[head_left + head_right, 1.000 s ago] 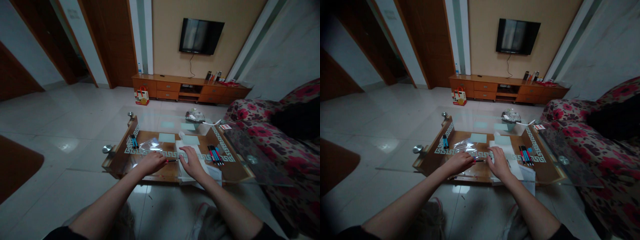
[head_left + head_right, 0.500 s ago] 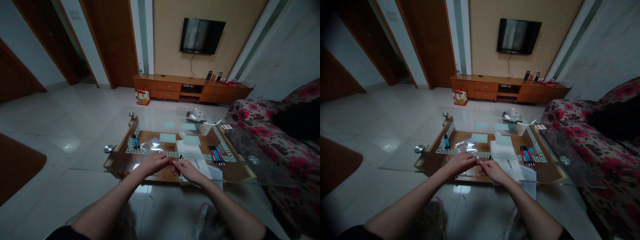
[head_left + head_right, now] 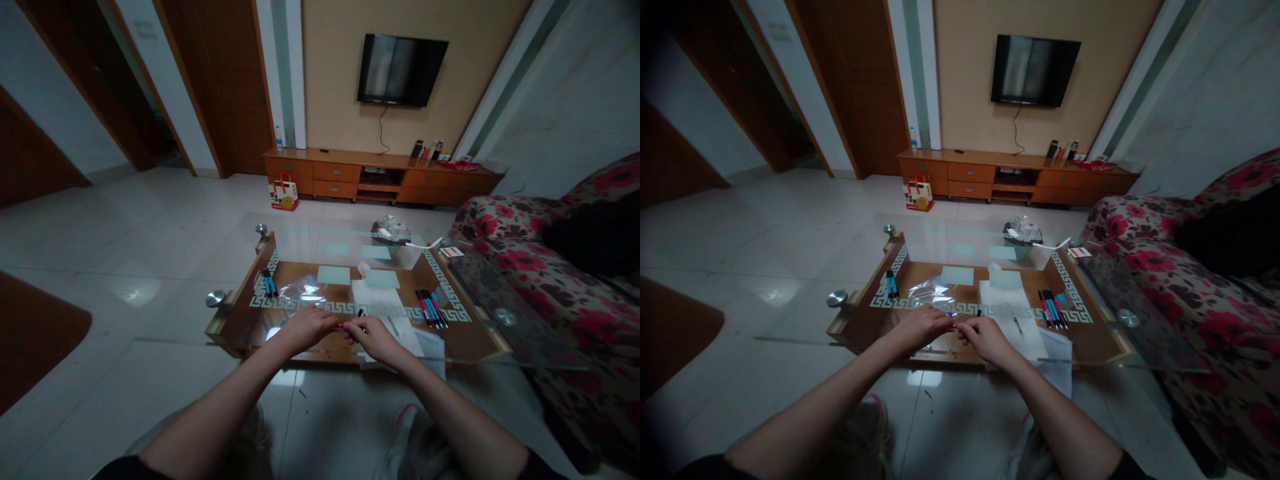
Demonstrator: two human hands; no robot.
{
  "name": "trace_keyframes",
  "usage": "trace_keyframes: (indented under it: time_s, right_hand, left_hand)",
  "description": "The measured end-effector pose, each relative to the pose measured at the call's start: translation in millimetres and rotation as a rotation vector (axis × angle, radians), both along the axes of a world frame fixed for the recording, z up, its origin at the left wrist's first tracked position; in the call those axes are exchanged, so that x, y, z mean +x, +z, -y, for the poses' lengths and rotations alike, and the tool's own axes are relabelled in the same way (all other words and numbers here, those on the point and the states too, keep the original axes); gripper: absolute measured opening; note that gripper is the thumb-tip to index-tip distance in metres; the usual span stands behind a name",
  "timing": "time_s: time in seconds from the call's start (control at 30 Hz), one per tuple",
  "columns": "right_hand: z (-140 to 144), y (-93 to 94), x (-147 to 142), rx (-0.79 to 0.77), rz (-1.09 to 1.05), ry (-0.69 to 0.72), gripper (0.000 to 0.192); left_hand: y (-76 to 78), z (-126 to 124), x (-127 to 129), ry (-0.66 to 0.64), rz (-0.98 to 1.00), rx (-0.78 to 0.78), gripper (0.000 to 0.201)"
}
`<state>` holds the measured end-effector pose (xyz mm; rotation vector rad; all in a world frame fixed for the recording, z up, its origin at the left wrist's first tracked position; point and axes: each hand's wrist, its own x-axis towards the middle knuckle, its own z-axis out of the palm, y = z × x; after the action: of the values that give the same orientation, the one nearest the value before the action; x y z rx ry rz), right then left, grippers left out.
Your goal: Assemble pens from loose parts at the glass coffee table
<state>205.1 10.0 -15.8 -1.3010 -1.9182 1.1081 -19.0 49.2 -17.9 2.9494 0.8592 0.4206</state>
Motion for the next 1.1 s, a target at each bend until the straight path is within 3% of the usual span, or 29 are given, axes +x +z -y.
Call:
trace_keyframes:
  time_s: [0.13,0.27,0.53,0.8,0.97,1.1]
  right_hand:
    - [3,6.1,3,0.095,0.057,0.011,0.033]
    - [3,7.6,1,0.083,0.062,-0.018,0.027]
    - [-3,-5.2,2,-0.108,-0.006,-0.115,0.06]
    - [1,5.6,1,0.019,-0.019,-0.171,0.016]
    - [-2,5.4,-1,0.009,-0.028,-0.183,0.024]
    - [-6,-0.6,2,-0.012,0.038,-0.13,0.043]
  left_hand:
    - [-1.9,2,2,0.006,-0.015,0.005,0.023]
    - [-4.1,2,-2,0.014,-0.027,0.032,0.026]
    - [-0.8,3,-4,0.051,-0.038,0.079,0.027]
    - [-1.3,2,-1,0.064,-0.045,0.084,0.024]
    - [-0.5,4,-5,0.061,-0.02,0.092,0.023]
    - [-0.3,3,-5,0.06,-0.001,0.085,0.025]
